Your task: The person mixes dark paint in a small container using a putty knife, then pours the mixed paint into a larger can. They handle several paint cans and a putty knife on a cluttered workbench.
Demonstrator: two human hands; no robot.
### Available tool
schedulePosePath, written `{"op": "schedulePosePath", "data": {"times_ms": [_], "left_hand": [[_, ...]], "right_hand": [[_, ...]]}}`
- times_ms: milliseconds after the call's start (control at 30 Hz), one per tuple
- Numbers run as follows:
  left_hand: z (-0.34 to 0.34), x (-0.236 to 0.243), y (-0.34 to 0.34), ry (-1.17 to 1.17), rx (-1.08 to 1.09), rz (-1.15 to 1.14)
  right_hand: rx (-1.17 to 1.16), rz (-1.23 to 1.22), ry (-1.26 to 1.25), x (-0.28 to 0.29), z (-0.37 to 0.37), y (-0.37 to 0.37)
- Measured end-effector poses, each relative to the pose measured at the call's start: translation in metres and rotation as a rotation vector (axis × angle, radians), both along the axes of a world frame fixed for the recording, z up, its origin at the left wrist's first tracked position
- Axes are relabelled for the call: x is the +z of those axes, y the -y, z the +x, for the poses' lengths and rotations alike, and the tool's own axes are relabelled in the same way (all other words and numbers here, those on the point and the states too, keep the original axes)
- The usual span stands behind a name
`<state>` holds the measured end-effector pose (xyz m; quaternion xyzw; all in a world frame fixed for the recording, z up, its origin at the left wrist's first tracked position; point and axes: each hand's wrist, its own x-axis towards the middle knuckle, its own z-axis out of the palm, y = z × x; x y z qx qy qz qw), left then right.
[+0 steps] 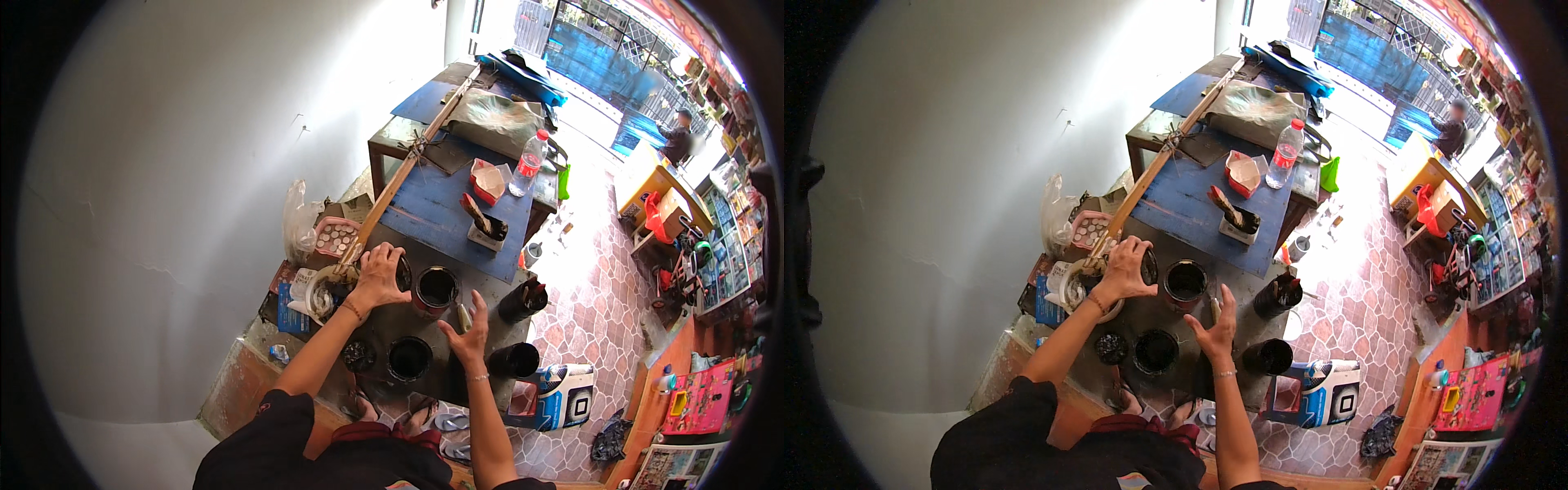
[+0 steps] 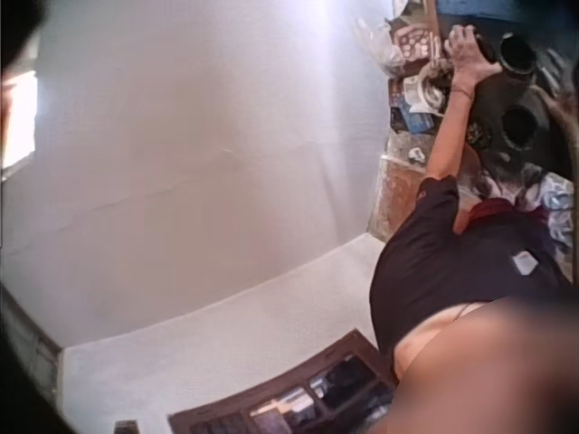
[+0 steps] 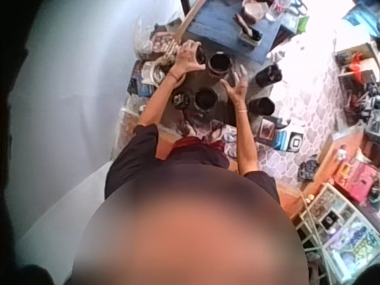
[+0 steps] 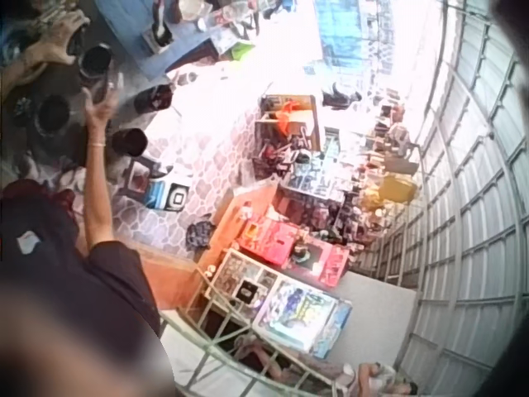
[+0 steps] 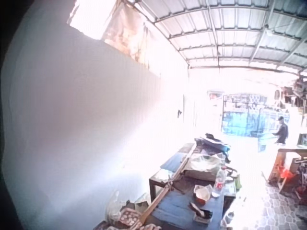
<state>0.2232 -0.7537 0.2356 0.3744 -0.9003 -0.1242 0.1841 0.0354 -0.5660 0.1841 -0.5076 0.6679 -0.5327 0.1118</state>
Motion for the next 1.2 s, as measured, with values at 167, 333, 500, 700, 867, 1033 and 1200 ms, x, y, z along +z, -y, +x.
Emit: {"op": "schedulePosePath", "data": {"times_ms": [167,333,500,700,867,1033,1200], "left_hand": [[-0.016,0.004,-0.005,-0.412,-0.222,0.136],[-0.043,-0.021,-0.016,-0.23,-0.213,0.31],[-0.025,-0.033,-0.024,-0.044,-0.184,0.155],[-0.036,-0.025,-0.016,0.011,-0.121,0.114],[-0.051,-0.007,-0.017,0.263,-0.219,0.058],[-0.047,0.002,-0.027,0.28,-0.228,-0.093],[-0.053,0.008,-0.039,0.376,-0.206,-0.107]], "right_hand": [[0.055,-0.075,-0.127,0.063,-0.016,0.001],[0.006,-0.076,-0.099,0.081,-0.018,-0.013],[-0.006,-0.01,-0.028,0.064,-0.004,-0.054],[-0.014,0.013,0.056,0.056,0.011,-0.082],[0.013,0.026,0.083,0.053,0.02,-0.101],[0.038,0.043,0.156,0.051,0.032,-0.129],[0.099,0.051,0.131,0.052,0.031,-0.164]]}}
